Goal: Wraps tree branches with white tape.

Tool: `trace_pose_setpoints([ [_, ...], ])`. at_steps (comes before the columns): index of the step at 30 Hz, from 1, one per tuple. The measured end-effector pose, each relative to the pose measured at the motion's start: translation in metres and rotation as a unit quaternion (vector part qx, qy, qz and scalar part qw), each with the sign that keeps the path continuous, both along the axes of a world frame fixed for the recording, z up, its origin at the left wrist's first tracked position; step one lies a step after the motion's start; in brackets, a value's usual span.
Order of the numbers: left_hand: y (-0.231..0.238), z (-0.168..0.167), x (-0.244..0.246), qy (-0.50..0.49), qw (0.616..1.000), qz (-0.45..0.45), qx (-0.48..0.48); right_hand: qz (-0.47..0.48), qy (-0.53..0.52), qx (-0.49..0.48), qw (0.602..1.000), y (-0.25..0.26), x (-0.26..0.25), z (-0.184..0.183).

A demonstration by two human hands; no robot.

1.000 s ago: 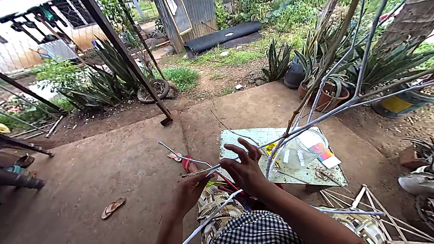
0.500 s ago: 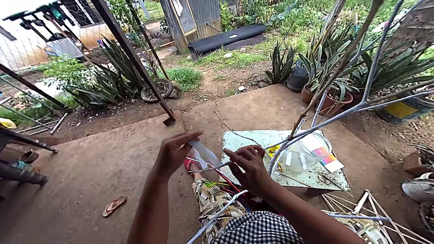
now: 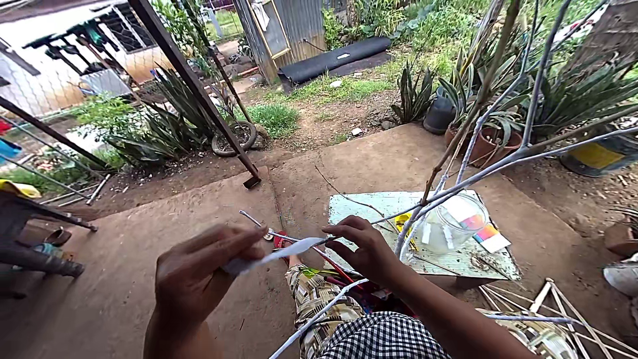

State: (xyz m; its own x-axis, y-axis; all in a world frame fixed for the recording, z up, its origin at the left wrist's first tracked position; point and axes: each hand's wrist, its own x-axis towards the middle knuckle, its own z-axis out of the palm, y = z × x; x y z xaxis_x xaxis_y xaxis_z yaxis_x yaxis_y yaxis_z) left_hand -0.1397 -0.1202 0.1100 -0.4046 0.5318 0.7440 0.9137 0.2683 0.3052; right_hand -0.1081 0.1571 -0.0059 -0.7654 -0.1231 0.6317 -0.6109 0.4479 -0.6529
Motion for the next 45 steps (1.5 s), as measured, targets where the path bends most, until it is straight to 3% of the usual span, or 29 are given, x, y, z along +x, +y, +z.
trace_pose_setpoints([
  [6, -0.024, -0.023, 0.058, -0.025, 1.000, -0.011, 0.001, -0.022, 0.005, 0.010, 1.000, -0.004, -0.001, 0.000],
  [10, -0.030, -0.053, 0.074, -0.165, 0.985, -0.048, -0.018, -0.023, 0.010, 0.003, 1.000, -0.007, -0.001, -0.003],
  [14, -0.036, -0.106, 0.063, -0.276, 0.958, 0.005, -0.070, -0.039, 0.008, 0.001, 0.999, -0.009, -0.002, -0.004],
  [16, -0.039, -0.132, 0.058, -0.335, 0.934, 0.035, -0.118, -0.042, 0.010, 0.000, 0.999, -0.011, -0.002, -0.003],
  [20, -0.047, -0.153, 0.057, -0.479, 0.843, 0.090, -0.229, -0.040, 0.012, 0.021, 0.999, -0.011, -0.001, -0.003],
  [25, -0.065, -0.125, 0.033, -0.374, 0.902, 0.185, -0.110, -0.031, -0.006, 0.054, 0.998, -0.011, 0.001, -0.002],
  [27, -0.046, -0.116, 0.017, -0.350, 0.926, 0.140, -0.015, -0.030, -0.004, 0.056, 0.998, -0.011, 0.000, -0.002],
  [29, -0.018, -0.121, 0.005, -0.358, 0.933, 0.042, 0.009, -0.031, -0.007, 0.057, 0.998, -0.012, 0.000, -0.002],
  [33, 0.024, -0.148, 0.004, -0.455, 0.872, -0.126, 0.128, -0.032, -0.011, 0.050, 0.998, -0.011, 0.000, -0.002],
  [35, 0.030, -0.156, 0.010, -0.477, 0.845, -0.136, 0.202, -0.037, -0.005, 0.043, 0.998, -0.012, 0.000, -0.004],
  [37, 0.032, -0.156, 0.017, -0.451, 0.848, -0.117, 0.252, -0.038, -0.002, 0.041, 0.998, -0.012, -0.001, -0.004],
  [39, 0.034, -0.155, 0.024, -0.348, 0.896, -0.056, 0.269, -0.039, 0.000, 0.039, 0.998, -0.012, -0.001, -0.004],
  [42, 0.030, -0.162, 0.028, -0.050, 0.973, 0.109, 0.195, -0.041, -0.003, 0.043, 0.998, -0.013, -0.001, -0.004],
  [45, 0.021, -0.176, 0.031, 0.151, 0.967, 0.176, 0.101, -0.044, 0.001, 0.055, 0.998, -0.014, -0.002, -0.004],
])
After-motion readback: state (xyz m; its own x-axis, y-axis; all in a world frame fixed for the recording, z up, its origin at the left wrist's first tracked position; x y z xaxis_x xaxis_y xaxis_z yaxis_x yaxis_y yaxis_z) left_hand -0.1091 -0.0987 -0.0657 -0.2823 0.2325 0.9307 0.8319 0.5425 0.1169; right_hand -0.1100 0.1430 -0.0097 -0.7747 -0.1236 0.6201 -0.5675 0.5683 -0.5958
